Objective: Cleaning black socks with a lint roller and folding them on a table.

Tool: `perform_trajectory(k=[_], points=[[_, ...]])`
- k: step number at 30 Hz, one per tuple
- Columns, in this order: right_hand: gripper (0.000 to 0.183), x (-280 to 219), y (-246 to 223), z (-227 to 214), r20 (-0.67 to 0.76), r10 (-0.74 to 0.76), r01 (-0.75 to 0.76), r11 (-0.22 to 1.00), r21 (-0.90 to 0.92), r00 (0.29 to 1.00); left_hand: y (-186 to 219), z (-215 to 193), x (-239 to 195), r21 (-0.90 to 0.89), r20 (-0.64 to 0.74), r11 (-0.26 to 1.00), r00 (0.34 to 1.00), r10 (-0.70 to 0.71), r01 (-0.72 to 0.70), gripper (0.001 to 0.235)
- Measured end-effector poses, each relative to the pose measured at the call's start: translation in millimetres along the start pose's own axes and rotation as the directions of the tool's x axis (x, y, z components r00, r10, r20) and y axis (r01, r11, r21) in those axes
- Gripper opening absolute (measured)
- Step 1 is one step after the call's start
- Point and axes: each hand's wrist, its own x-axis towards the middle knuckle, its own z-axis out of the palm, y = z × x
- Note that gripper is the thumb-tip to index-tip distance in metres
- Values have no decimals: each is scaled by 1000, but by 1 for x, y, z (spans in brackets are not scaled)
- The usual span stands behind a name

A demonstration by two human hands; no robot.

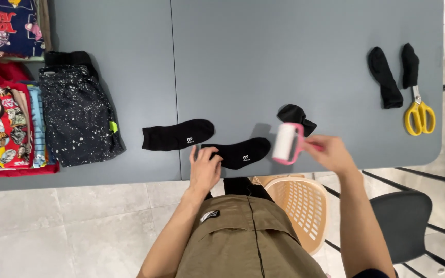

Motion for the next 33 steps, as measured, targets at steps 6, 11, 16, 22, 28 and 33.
perform_trajectory(k=[6, 11, 16, 22, 28, 33], points=[[14, -59, 73, -8, -369, 219, 66, 778, 625, 903, 42, -10, 8, -25, 10, 945, 946, 325, -325, 19], [22, -65, 128, 8, -700, 139, 7, 980, 201, 700, 48, -3, 13, 14, -12, 962, 962, 273, -273, 21], [24, -49, 201, 24, -787, 64, -233, 967, -103, 614, 50, 19, 14, 92, -27, 955, 958, 287, -284, 16], [49, -27, 264, 38, -810, -12, -390, 872, -295, 586, 49, 39, 7, 93, -15, 951, 954, 298, -296, 21], [63, -12, 262, 38, -800, -139, -438, 775, -455, 584, 43, 31, 10, -384, -20, 921, 998, 63, -66, 10], [70, -1, 245, 40, -775, -49, -425, 814, -397, 631, 61, -31, 10, -707, -59, 704, 988, -145, 61, 12]])
